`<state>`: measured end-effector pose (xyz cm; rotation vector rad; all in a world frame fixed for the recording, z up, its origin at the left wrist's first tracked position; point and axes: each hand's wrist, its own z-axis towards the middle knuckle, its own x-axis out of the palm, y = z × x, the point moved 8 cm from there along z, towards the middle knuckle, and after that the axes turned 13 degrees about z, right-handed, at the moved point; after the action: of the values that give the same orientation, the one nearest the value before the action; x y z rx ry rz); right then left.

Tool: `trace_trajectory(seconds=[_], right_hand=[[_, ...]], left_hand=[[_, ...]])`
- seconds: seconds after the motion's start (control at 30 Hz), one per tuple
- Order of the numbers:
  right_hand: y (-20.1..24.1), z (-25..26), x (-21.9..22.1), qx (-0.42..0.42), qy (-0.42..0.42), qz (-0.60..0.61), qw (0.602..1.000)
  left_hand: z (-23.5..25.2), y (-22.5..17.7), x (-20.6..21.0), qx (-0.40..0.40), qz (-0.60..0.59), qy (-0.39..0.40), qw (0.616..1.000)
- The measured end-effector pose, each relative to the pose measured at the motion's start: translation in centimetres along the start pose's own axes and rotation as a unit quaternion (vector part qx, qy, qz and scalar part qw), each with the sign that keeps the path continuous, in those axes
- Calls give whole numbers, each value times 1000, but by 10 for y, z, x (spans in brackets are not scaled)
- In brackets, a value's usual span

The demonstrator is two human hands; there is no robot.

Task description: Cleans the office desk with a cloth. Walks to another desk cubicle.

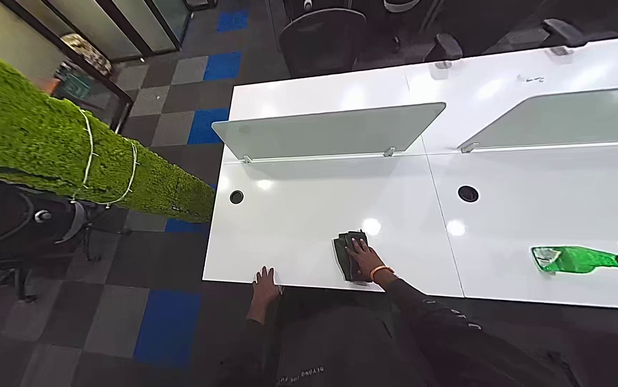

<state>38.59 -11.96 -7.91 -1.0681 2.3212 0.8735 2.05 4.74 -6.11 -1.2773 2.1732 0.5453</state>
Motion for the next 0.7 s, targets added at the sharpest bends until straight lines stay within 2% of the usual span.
trace_trajectory(seconds=[0.2,0.37,0.47,0.7], right_hand=[[49,5,20,-20,23,16,999],[81,20,32,47,-1,41,998],[85,34,23,74,-31,42,996],[105,89,-25,168,-54,35,984]], left_hand=[[18,39,2,7,33,-1,999],[26,54,4,36,27,-3,999],[27,54,-3,54,18,13,998],[26,61,-3,116,86,48,988]])
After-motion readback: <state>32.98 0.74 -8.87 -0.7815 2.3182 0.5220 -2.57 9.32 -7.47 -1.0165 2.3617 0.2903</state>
